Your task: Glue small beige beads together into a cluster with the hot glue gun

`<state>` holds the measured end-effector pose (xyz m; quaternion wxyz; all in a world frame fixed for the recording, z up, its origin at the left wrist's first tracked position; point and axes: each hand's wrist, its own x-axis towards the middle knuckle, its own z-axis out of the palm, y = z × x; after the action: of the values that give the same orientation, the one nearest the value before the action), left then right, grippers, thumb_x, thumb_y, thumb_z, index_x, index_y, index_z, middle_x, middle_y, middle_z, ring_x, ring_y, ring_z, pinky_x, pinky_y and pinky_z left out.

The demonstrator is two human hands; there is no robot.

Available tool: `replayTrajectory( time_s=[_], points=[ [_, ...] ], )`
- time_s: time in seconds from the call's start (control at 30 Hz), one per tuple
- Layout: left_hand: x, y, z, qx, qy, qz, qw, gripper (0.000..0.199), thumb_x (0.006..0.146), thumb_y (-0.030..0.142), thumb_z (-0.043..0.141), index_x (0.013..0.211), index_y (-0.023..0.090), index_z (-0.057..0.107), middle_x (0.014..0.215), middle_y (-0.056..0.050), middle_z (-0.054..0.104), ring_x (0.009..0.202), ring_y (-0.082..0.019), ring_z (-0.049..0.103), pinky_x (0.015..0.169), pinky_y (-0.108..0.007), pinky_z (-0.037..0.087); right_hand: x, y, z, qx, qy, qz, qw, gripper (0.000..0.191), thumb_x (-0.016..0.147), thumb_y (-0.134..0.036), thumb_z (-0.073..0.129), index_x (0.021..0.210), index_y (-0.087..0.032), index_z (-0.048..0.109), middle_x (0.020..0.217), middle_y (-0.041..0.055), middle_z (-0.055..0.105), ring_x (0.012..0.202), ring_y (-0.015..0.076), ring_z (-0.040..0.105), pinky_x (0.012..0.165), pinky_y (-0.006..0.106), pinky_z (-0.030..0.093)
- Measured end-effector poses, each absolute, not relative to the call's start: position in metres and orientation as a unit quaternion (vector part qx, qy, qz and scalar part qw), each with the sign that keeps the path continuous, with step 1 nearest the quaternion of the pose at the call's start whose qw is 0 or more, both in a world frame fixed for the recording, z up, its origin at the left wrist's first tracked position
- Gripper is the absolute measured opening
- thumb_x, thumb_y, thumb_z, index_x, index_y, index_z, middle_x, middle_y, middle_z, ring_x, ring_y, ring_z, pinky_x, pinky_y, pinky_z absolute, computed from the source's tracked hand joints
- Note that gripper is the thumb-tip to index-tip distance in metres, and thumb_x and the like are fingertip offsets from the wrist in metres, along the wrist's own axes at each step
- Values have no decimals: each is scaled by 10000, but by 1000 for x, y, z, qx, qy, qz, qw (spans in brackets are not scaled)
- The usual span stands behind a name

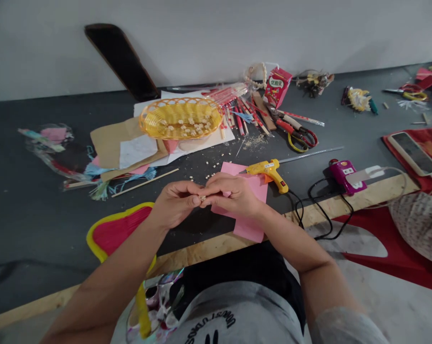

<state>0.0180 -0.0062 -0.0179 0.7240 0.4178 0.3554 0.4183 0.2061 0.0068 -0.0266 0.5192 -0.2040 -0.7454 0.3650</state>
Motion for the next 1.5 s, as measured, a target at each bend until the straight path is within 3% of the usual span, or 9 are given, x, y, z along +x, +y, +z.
replayTrajectory(
  time_s=[0.4, 0.6, 0.93, 1.17, 1.33, 1.5],
  points=[
    [16, -6, -18, 428, 367, 398, 724, 327, 578, 408, 926, 649, 144, 746, 609, -36, 707, 556, -110, 609, 559, -225, 472, 204, 7, -26, -178, -729, 398, 528, 137, 897, -332, 701, 997, -242, 727, 814, 5, 716, 757, 99, 664, 689, 237, 550],
    [18, -5, -14, 410, 355, 400, 739, 314, 583, 380, 927, 635, 145, 725, 629, -36, 715, 566, -114, 619, 584, -237, 500, 204, 7, -23, -186, -731, 393, 526, 306, 825, -287, 785, 1119, -248, 712, 871, 13, 717, 789, 112, 647, 707, 247, 543],
    [18, -4, -17, 419, 358, 415, 724, 264, 622, 331, 917, 673, 133, 750, 619, -28, 710, 583, -93, 614, 592, -198, 468, 206, 5, -23, -227, -746, 317, 541, 139, 855, -268, 757, 976, -208, 728, 807, 24, 708, 758, 125, 657, 688, 255, 554],
    [18, -5, -18, 412, 372, 419, 718, 257, 629, 335, 912, 751, 152, 779, 641, -18, 721, 596, -92, 633, 627, -201, 504, 205, 3, -19, -265, -743, 318, 526, 141, 864, -289, 747, 955, -193, 698, 764, 9, 692, 676, 114, 626, 615, 241, 528],
    [16, -5, -20, 425, 373, 411, 715, 277, 630, 360, 910, 780, 161, 791, 658, -27, 734, 612, -101, 648, 630, -200, 508, 204, 2, -17, -248, -738, 312, 544, 86, 860, -226, 751, 916, -201, 691, 777, 3, 708, 716, 114, 647, 659, 243, 530],
    [13, -4, -20, 456, 378, 419, 688, 267, 693, 395, 868, 794, 160, 789, 700, -41, 744, 640, -112, 651, 654, -215, 517, 207, 3, -16, -243, -736, 345, 530, 158, 862, -296, 750, 952, -184, 685, 787, 11, 700, 661, 101, 617, 608, 230, 514]
  ],
)
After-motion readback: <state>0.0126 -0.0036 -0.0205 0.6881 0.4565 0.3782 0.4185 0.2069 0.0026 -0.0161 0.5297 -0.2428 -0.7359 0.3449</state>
